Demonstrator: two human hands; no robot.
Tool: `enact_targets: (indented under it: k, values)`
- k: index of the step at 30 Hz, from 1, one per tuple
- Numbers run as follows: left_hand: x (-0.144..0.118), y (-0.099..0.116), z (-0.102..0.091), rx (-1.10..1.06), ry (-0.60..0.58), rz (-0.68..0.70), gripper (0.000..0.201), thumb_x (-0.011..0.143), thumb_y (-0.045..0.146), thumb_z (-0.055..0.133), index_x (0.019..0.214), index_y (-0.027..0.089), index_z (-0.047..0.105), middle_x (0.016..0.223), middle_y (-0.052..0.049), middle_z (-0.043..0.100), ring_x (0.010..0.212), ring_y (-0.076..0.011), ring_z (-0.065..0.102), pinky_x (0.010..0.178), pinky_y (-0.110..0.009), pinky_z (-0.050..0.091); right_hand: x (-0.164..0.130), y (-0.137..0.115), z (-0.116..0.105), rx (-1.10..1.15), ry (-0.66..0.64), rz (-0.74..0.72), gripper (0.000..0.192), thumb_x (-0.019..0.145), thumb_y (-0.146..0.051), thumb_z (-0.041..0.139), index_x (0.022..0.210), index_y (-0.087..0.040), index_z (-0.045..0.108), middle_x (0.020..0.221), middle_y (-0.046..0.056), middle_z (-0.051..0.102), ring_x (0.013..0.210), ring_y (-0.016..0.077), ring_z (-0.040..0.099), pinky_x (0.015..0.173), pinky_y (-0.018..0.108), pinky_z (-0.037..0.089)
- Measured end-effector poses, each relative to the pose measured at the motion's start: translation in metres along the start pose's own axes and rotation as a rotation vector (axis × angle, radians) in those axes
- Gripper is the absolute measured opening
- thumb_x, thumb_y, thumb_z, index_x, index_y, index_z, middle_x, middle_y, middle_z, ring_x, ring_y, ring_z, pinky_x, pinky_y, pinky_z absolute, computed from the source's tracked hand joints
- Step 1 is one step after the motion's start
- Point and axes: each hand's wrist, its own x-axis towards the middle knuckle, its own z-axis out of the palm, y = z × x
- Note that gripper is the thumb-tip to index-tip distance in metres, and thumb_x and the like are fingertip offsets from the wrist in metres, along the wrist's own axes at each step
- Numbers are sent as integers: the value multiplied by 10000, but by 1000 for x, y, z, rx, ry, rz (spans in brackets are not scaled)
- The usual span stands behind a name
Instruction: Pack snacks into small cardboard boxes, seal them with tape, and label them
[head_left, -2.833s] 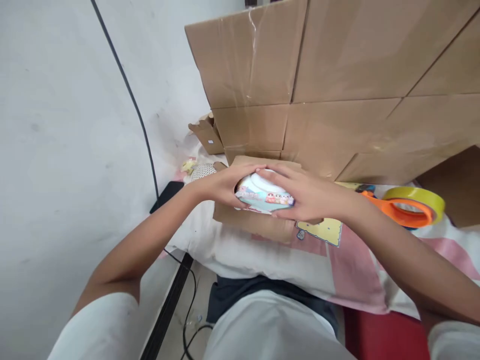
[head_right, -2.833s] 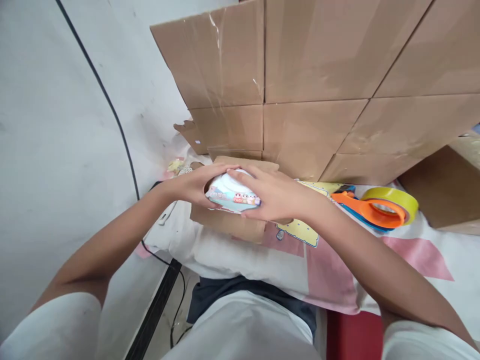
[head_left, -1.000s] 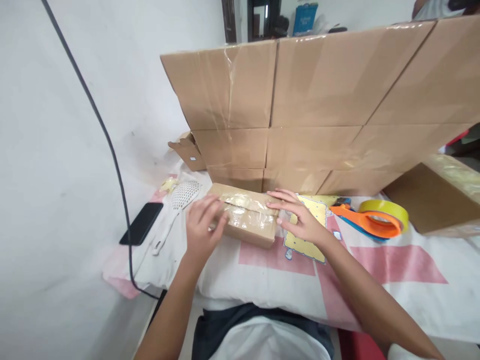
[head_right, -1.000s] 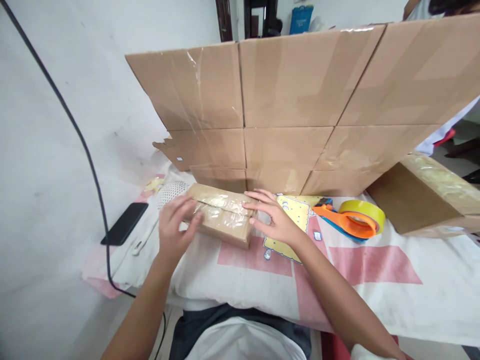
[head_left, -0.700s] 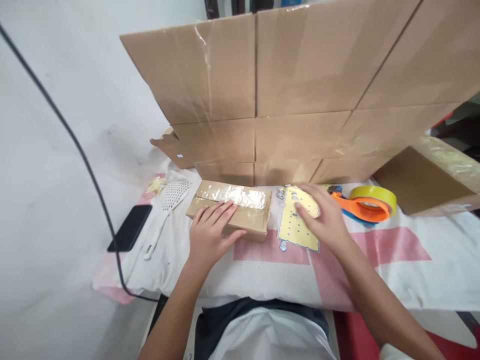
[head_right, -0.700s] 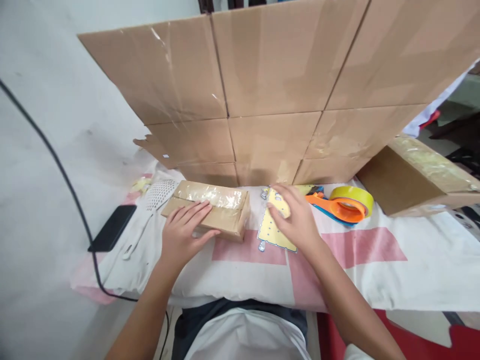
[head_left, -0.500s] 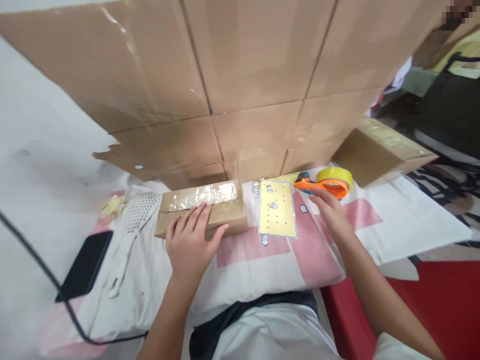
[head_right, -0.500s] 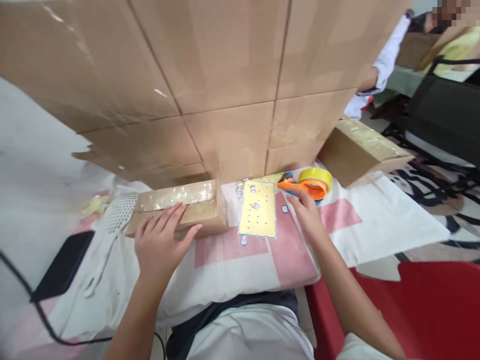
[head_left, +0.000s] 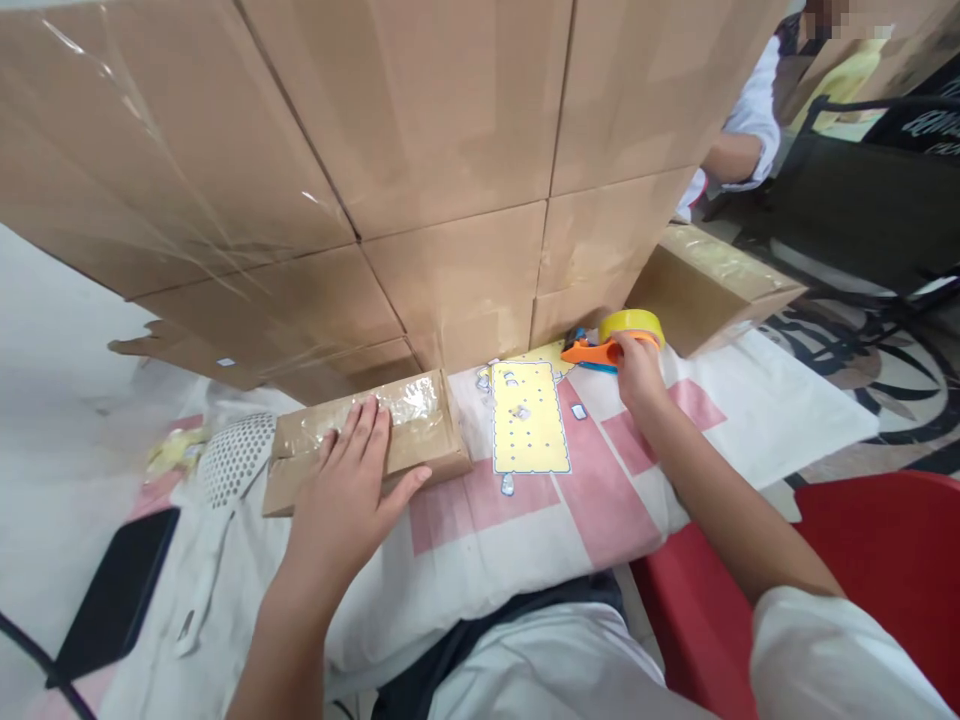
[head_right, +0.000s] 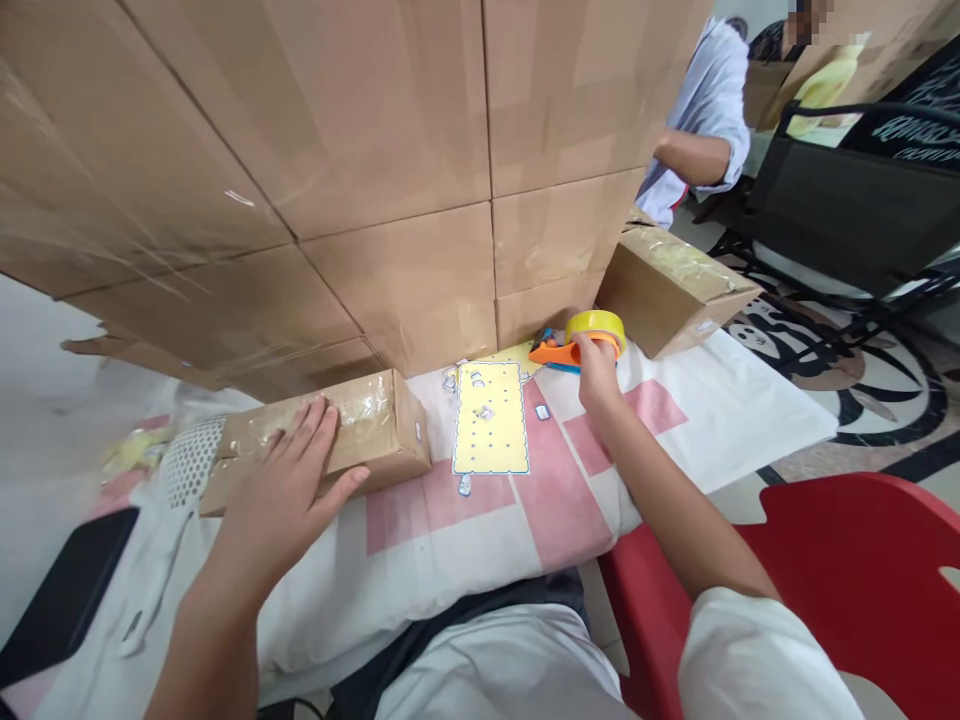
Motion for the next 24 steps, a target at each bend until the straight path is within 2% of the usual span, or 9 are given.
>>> enact_targets:
  k: [3, 5, 7, 9, 12, 14, 17, 20, 24]
  values:
    - [2, 12, -9, -9, 20, -13, 773, 1010, 620, 386, 1594, 114, 359, 1618, -242, 411, 1508, -451, 388, 1193, -715, 284, 12, -1, 7, -9, 51, 43, 395, 777, -506, 701, 661, -251, 422, 645, -32, 406, 613, 144, 415, 612, 313, 459]
    - [12, 42, -17, -74, 83, 43, 706, 1019, 559, 425, 1575, 126, 387, 1613, -242, 420, 1517, -459, 369, 1196, -740, 256, 9, -4, 8, -18, 61, 12, 402, 803, -522, 683, 652, -249, 428, 644, -29, 406, 599, 141, 404, 596, 313, 442]
    - [31, 86, -19, -262, 96, 207, 630, 1010, 486, 507, 1555, 183, 412, 1605, -182, 463, 1516, -385, 406, 1234, -640, 309, -2, -7, 7, -25, 66, -39, 383, 834, -528, 644, 674, -243, 446, 665, -26, 421, 608, 142, 431, 607, 310, 443]
    - [58, 131, -5, -539, -16, 348, 496, 1033, 371, 490, 1511, 238, 459, 1519, -112, 578, 1434, -268, 528, 1204, -472, 429, -16, -13, 5, -28, 55, -98, 337, 855, -531, 600, 727, -240, 488, 706, -15, 469, 656, 159, 493, 650, 317, 471]
    - [108, 175, 40, -786, -121, 90, 523, 1004, 403, 546, 1480, 198, 482, 1467, -163, 571, 1384, -290, 541, 1160, -471, 466, -34, -23, 3, -27, -14, -193, 317, 858, -569, 544, 829, -254, 551, 810, 26, 584, 785, 214, 595, 748, 361, 530]
    - [138, 186, 75, -837, -201, -99, 457, 961, 478, 605, 1309, 183, 626, 1344, -176, 583, 1333, -319, 542, 1139, -501, 464, -42, -27, 3, -33, -53, -231, 360, 867, -620, 526, 839, -264, 567, 830, 46, 613, 819, 243, 621, 772, 387, 547]
    - [164, 189, 113, -895, -291, -161, 282, 932, 456, 661, 940, 186, 743, 1146, -129, 596, 1211, -287, 570, 1115, -466, 462, -49, -27, 7, 13, -36, -204, 495, 940, -711, 425, 781, -261, 558, 740, 46, 574, 731, 242, 607, 710, 395, 542]
    - [162, 190, 129, -955, -265, -121, 190, 910, 329, 706, 789, 188, 747, 1109, -101, 607, 1148, -249, 574, 1082, -423, 469, -50, -21, 12, 54, 15, -161, 590, 978, -760, 358, 716, -252, 503, 646, 24, 502, 596, 205, 528, 580, 365, 479]
    - [148, 196, 131, -1034, -202, -133, 151, 922, 264, 685, 815, 210, 777, 1101, -84, 637, 1143, -242, 568, 1071, -417, 467, -45, -11, 13, -1, -2, -125, 620, 985, -780, 322, 675, -255, 435, 600, 6, 434, 539, 181, 459, 515, 343, 420]
